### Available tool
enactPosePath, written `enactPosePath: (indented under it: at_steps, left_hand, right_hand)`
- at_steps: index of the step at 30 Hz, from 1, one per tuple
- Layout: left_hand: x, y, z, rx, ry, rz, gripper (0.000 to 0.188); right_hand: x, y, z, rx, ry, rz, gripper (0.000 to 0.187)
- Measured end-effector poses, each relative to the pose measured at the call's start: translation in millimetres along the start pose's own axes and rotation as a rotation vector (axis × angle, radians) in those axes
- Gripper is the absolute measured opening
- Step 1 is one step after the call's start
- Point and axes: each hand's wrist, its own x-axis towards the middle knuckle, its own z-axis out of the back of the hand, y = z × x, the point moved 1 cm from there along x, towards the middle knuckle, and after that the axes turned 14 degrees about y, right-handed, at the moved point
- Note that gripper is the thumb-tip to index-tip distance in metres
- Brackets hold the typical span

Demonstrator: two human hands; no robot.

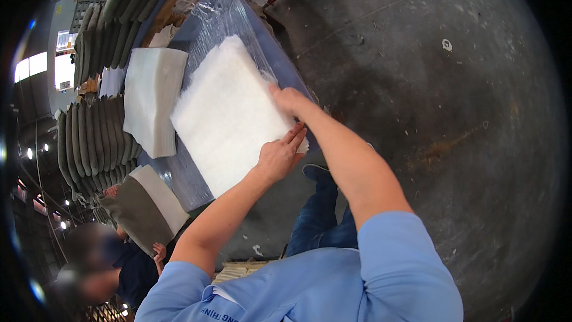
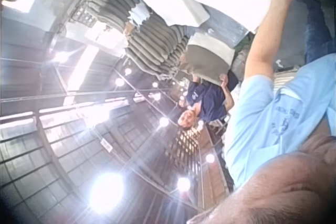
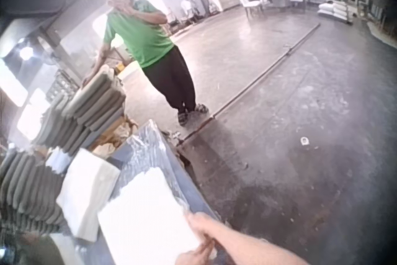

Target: The person removes a rectangular foam pad from a plastic bag and places it on a table. They then repeatedly tear small pieces from the foam pad's edges and surface, fluffing and adjusting the remaining foam while coworkers work nearby.

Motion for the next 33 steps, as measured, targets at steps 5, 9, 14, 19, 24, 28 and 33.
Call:
enactPosePath:
  at_steps: [5, 9, 14, 19, 24, 28, 33]
  left_hand:
    - [-34.3, -22.8, -10.3, -0.08, -0.102, -0.081, 0.06]
    - [-50.4, -26.2, -16.7, -0.134, -0.208, -0.16, 0.053]
    - [-63.9, 0.2, -7.5, -0.223, -0.205, 0.161, 0.061]
    - [-33.0, 0.0, 13.7, -0.115, 0.005, 0.149, 0.089]
    - [-25.0, 6.5, 3.1, -0.101, -0.057, 0.074, 0.096]
    - [-15.6, 1.6, 8.0, -0.06, -0.009, 0.033, 0.093]
    - [-5.9, 8.6, -0.2, 0.043, 0.018, 0.0, 0.087]
  right_hand:
    - [-26.6, -32.1, -7.0, 0.169, 0.072, 0.094, 0.091]
    - [-20.4, -57.4, -7.6, 0.137, 0.056, 0.11, 0.085]
    - [-63.7, -66.3, 8.9, 0.153, -0.167, 0.151, 0.063]
    - [-56.6, -94.4, -36.7, 0.084, -0.294, 0.114, 0.041]
    - [-59.3, -97.9, -49.9, 0.206, -0.488, 0.282, 0.023]
    - [-58.0, -108.0, -50.0, 0.024, -0.616, 0.258, 0.018]
    - [-52.0, -98.1, -53.8, -0.236, -0.621, 0.17, 0.016]
